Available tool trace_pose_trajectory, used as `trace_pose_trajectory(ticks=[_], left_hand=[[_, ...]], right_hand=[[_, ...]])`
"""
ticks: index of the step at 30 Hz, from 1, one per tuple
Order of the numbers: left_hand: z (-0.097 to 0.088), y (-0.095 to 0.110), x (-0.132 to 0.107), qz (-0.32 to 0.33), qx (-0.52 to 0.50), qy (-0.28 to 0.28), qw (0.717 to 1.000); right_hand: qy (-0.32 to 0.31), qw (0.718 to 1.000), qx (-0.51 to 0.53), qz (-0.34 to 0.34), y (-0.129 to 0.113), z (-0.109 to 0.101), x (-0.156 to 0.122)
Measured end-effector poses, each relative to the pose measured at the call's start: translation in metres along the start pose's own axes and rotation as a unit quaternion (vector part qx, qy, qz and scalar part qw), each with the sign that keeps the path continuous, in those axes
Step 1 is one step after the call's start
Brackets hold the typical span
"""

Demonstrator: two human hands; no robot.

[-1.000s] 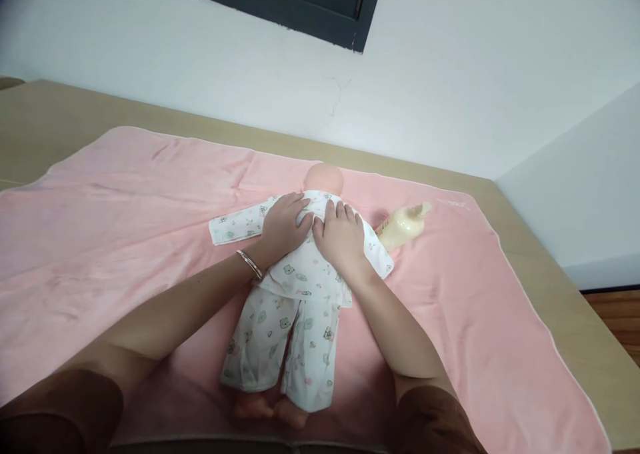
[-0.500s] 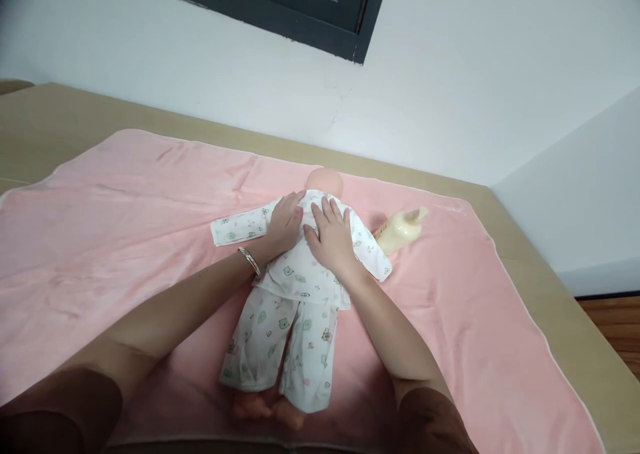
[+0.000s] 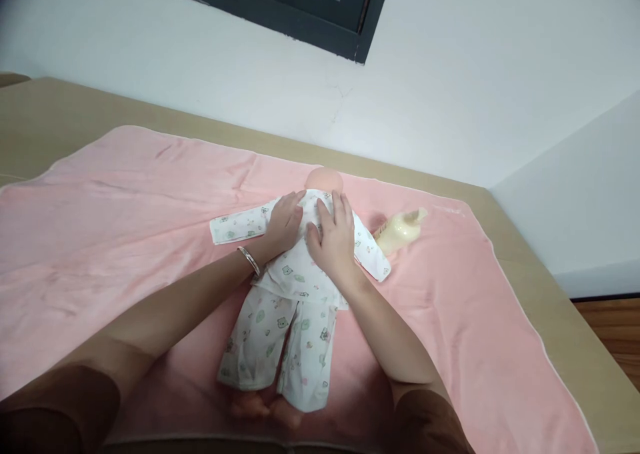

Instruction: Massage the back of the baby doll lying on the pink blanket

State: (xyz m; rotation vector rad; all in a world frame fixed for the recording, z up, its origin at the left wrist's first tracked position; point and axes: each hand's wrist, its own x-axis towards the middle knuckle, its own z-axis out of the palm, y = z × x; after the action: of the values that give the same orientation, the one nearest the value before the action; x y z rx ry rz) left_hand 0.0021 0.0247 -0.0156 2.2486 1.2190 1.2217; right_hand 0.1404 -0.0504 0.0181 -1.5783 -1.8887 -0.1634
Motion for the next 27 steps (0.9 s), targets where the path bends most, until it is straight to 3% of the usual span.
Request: trace_pose_trajectory(ticks=[6,20,24,27], left_hand=[[-0.001,0.002,-0.001,-0.007,-0.004,-0.002,1.000],[-0.003,-0.003,0.004,0.011,-0.018,0.000,1.000],[-0.001,-0.006,0.005,0.005,-0.020,0.001,1.000],[-0.001,-0.006,0.005,-0.006,-0.008,-0.007,1.000]], right_hand=[[-0.180,0.983,-0.032,-0.028,-0.011,-0.004,0.005],[-0.205,0.969,-0.132,0.045,-0.039,-0.013,-0.007],[-0.231,0.961,-0.153,0.015,-0.052,-0.027,-0.020],[-0.287,0.945,-0.155,-0.020,-0.062,-0.048,-0.028]])
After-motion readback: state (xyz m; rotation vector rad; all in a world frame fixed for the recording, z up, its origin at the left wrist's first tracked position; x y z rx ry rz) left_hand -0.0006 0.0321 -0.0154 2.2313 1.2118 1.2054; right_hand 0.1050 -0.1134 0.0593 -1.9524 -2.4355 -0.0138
